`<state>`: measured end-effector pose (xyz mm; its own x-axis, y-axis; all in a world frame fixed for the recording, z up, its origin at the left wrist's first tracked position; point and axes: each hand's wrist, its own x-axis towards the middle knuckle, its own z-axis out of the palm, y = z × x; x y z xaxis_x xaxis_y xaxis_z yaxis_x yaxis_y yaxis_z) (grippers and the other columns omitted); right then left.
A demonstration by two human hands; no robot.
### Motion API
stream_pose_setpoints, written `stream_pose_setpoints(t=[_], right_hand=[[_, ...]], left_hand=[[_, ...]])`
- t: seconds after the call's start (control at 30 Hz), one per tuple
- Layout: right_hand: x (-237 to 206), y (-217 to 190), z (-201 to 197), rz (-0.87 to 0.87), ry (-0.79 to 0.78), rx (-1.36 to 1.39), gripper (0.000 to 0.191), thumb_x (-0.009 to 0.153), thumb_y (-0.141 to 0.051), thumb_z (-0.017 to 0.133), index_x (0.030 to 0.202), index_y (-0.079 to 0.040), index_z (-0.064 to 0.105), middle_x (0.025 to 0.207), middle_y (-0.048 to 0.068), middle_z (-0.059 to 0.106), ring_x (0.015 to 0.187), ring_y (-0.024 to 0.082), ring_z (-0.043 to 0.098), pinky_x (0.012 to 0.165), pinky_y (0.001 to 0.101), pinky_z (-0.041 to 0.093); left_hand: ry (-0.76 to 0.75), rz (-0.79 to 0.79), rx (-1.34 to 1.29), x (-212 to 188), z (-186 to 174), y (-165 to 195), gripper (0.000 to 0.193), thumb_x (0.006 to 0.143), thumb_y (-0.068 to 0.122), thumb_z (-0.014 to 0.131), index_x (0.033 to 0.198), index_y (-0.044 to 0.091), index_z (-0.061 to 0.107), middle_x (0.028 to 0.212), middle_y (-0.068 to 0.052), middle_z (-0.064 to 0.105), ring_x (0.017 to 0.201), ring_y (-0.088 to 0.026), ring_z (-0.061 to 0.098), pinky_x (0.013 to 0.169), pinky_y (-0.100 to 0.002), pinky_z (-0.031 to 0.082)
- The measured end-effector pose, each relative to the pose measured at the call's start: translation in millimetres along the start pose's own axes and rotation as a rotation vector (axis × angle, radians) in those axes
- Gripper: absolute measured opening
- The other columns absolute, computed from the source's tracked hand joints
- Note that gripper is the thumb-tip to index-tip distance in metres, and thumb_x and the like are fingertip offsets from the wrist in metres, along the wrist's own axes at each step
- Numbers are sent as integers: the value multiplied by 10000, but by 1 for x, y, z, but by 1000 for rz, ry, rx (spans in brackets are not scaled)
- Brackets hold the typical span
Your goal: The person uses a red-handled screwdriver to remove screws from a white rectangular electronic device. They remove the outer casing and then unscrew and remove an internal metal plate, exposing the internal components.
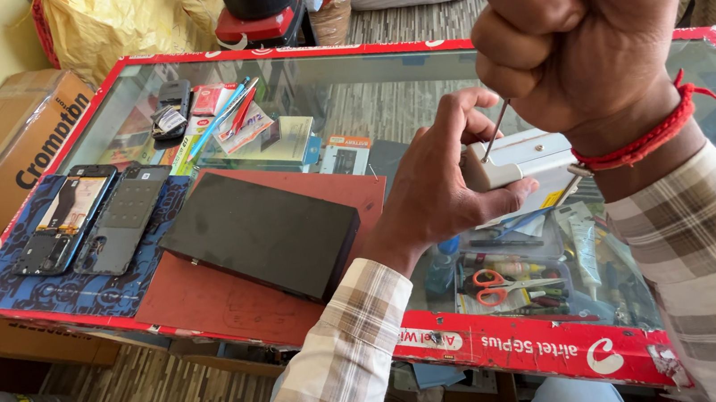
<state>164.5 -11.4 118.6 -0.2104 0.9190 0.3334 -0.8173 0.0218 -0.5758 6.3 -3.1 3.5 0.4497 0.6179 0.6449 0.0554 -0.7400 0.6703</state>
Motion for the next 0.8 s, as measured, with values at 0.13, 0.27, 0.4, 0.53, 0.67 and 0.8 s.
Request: stream_pose_setpoints(t=[0.13, 0.27, 0.4, 0.53, 0.67, 0.8], right_hand=[[0, -2, -7, -16, -131, -10, 583, 1178, -467, 330, 742, -80, 357, 612, -18, 250, 473, 88, 177, 422, 267, 168], [-4, 6, -6, -237, -224, -554, 418, 1184, -372, 474, 860, -109, 455, 691, -14, 351, 545, 85, 241, 500, 262, 203], [-2, 15, 7, -346, -104, -725, 310, 1153, -266, 485, 916, -66, 496, 786, 22, 456, 620, 129, 334, 523, 296, 245], [2, 21, 12, -378, -29, -708, 411, 1173, -308, 501, 832, -101, 399, 667, 1, 333, 535, 113, 236, 483, 286, 172], [3, -4, 4, -179, -194, -660, 565, 1144, -428, 439, 689, -157, 244, 598, -55, 198, 473, 76, 144, 436, 268, 112], [6, -14, -7, -27, -27, 25, 615, 1139, -485, 297, 640, -151, 166, 556, -43, 136, 437, 81, 105, 430, 281, 76]], left_hand=[[3, -20, 18, -1, 0, 0, 844, 749, 347, 897, 1418, 91, 449, 1085, -61, 712, 1024, -244, 728, 934, -381, 584], [-5, -38, 34, -1, -1, 0, 841, 748, 358, 891, 1413, 94, 449, 1084, -52, 707, 1021, -242, 718, 927, -387, 582], [19, -17, 60, -1, 0, 1, 845, 741, 359, 891, 1411, 95, 448, 1083, -51, 711, 1003, -246, 713, 937, -390, 577], [2, -15, 67, 0, -1, 2, 837, 750, 363, 893, 1410, 100, 450, 1068, -48, 716, 985, -232, 725, 945, -393, 561], [0, -44, 36, 0, -1, 3, 846, 742, 350, 893, 1414, 95, 448, 1077, -53, 715, 983, -238, 715, 919, -384, 573], [-1, -41, 14, -1, 0, 3, 838, 753, 338, 894, 1417, 91, 448, 1079, -54, 708, 1007, -235, 719, 925, -377, 583]])
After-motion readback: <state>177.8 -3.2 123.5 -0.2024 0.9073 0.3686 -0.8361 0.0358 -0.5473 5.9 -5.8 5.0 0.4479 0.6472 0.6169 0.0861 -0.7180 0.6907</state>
